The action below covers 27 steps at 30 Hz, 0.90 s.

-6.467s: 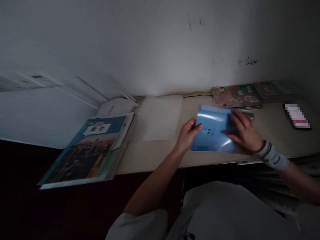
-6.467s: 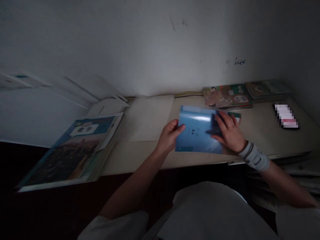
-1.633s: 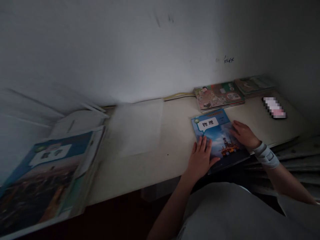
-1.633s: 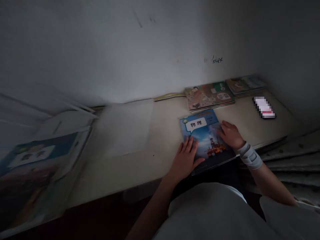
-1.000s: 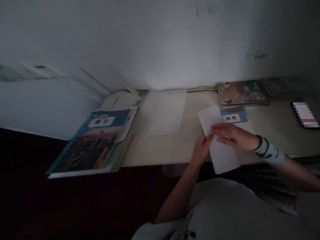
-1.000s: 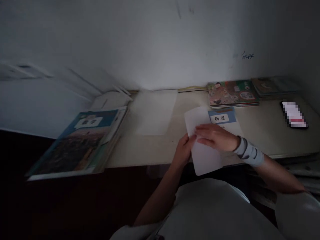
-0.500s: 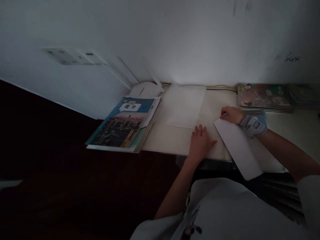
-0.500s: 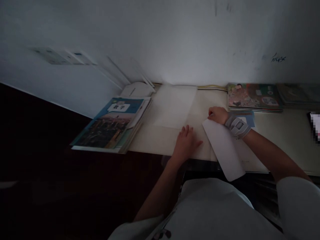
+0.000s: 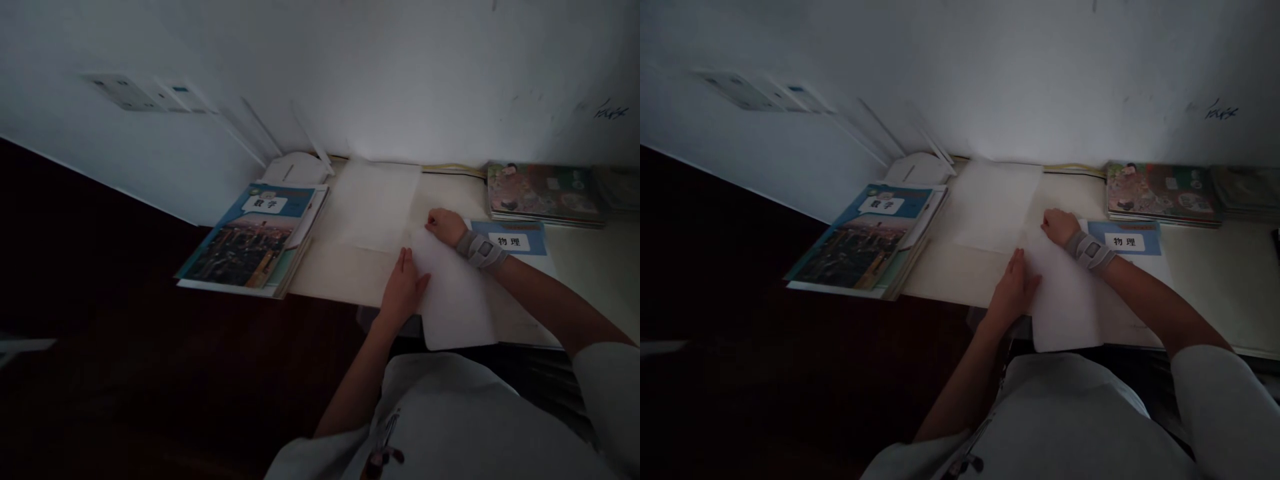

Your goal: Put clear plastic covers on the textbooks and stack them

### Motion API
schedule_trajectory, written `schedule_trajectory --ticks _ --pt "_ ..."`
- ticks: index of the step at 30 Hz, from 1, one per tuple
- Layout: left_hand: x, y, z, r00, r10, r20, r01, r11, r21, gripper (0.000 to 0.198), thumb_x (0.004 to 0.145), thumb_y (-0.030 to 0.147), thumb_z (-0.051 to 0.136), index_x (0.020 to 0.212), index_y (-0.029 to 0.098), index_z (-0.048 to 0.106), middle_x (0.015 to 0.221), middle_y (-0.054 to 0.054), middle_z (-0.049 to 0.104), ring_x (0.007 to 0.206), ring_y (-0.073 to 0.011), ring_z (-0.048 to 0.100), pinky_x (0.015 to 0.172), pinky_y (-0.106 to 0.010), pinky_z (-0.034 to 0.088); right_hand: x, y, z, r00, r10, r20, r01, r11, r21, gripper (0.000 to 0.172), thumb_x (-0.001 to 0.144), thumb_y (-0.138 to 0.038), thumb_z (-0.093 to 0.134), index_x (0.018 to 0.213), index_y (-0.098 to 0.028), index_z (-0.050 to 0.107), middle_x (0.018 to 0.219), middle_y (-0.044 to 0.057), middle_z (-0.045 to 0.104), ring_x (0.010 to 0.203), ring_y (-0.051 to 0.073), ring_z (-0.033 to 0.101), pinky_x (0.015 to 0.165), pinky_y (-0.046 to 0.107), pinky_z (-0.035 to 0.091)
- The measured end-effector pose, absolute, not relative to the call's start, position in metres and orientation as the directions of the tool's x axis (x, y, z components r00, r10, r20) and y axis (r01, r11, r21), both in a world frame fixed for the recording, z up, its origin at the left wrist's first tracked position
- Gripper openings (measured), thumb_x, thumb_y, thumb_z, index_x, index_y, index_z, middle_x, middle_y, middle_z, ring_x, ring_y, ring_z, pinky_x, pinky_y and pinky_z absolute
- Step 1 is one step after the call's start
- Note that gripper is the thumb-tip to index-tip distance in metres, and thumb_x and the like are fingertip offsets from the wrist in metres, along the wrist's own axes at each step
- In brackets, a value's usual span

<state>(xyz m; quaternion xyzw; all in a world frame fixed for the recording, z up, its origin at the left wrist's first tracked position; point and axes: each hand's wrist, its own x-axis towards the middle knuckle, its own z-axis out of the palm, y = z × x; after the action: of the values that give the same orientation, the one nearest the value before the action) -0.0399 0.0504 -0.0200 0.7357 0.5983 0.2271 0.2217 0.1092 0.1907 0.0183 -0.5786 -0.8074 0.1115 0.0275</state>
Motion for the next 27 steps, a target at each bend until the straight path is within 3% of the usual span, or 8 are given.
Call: schedule_trajectory --ticks 4,12,16,18,20,23,25,27 --pt "-0.042 0.046 -0.021 0.21 0.975 0.075 0.777 -0.213 0.592 0.071 0.09 0.042 0.05 0.144 0.004 0.023 0.15 -0.026 0.031 0.141 -0.0307 0.029 0.113 -0.047 0.032 0.11 0.197 0.015 -0.248 0.968 -0.019 0.936 0.235 -0.262 0.02 0.09 -0.024 0.047 0.098 -0.016 0.063 0.107 0.012 0.066 0.097 0.023 0.06 0.079 0.033 0.044" --pt "-0.053 0.033 -0.017 0.244 0.96 0.135 0.699 -0.271 0.662 0.055 0.09 0.038 0.051 0.139 0.017 0.038 0.145 -0.016 0.043 0.134 -0.0253 0.042 0.11 -0.046 0.037 0.113 0.202 0.005 -0.245 0.969 -0.012 0.951 0.238 -0.196 0.024 0.091 -0.024 0.044 0.105 -0.012 0.059 0.114 0.018 0.061 0.105 0.027 0.056 0.084 0.037 0.044" --pt "-0.066 -0.014 -0.016 0.035 0.964 0.262 0.557 -0.237 0.796 0.029 0.091 0.037 0.049 0.108 0.02 0.064 0.113 -0.01 0.067 0.106 -0.0198 0.062 0.094 -0.037 0.049 0.112 0.206 -0.001 -0.27 0.962 -0.03 0.944 0.259 -0.203 0.026 0.092 -0.02 0.039 0.109 -0.01 0.056 0.11 0.018 0.063 0.101 0.026 0.058 0.085 0.036 0.043" --pt "-0.067 -0.044 -0.021 -0.055 0.984 0.171 0.442 -0.129 0.888 0.034 0.091 0.042 0.047 0.076 0.019 0.067 0.078 -0.006 0.069 0.076 -0.0158 0.065 0.076 -0.03 0.052 0.112 0.206 -0.004 -0.265 0.964 -0.005 0.944 0.259 -0.206 0.026 0.092 -0.019 0.038 0.109 -0.01 0.056 0.109 0.018 0.063 0.101 0.026 0.058 0.084 0.036 0.043" --pt "-0.061 -0.069 -0.03 -0.016 0.995 -0.096 0.268 0.096 0.959 0.051 0.09 0.051 0.045 0.055 0.017 0.06 0.054 -0.003 0.061 0.054 -0.0131 0.058 0.059 -0.026 0.049 0.112 0.206 -0.008 -0.259 0.966 0.028 0.942 0.258 -0.215 0.026 0.091 -0.02 0.038 0.108 -0.011 0.056 0.11 0.018 0.062 0.102 0.027 0.058 0.084 0.038 0.043" --pt "-0.042 -0.083 -0.047 0.04 0.91 -0.413 -0.052 0.415 0.909 0.057 0.083 0.066 0.046 0.066 0.014 0.064 0.055 -0.005 0.063 0.048 -0.0136 0.057 0.05 -0.025 0.046 0.112 0.207 -0.013 -0.229 0.971 0.066 0.938 0.239 -0.25 0.025 0.09 -0.021 0.04 0.105 -0.011 0.056 0.109 0.019 0.062 0.099 0.029 0.058 0.082 0.04 0.043" --pt "-0.029 -0.079 -0.053 -0.078 0.901 -0.428 -0.19 0.408 0.893 0.056 0.078 0.068 0.052 0.082 0.014 0.065 0.066 -0.006 0.068 0.054 -0.0156 0.062 0.054 -0.028 0.05 0.112 0.209 -0.015 -0.192 0.978 0.085 0.929 0.209 -0.307 0.022 0.088 -0.022 0.042 0.101 -0.013 0.057 0.105 0.018 0.063 0.095 0.028 0.058 0.08 0.04 0.043" --pt "-0.021 -0.069 -0.053 -0.204 0.929 -0.308 -0.183 0.273 0.944 0.051 0.077 0.064 0.058 0.093 0.016 0.064 0.08 -0.008 0.071 0.07 -0.0187 0.067 0.067 -0.032 0.054 0.113 0.212 -0.015 -0.152 0.981 0.117 0.897 0.187 -0.4 0.018 0.087 -0.023 0.043 0.094 -0.015 0.058 0.098 0.016 0.063 0.09 0.026 0.057 0.079 0.039 0.043"
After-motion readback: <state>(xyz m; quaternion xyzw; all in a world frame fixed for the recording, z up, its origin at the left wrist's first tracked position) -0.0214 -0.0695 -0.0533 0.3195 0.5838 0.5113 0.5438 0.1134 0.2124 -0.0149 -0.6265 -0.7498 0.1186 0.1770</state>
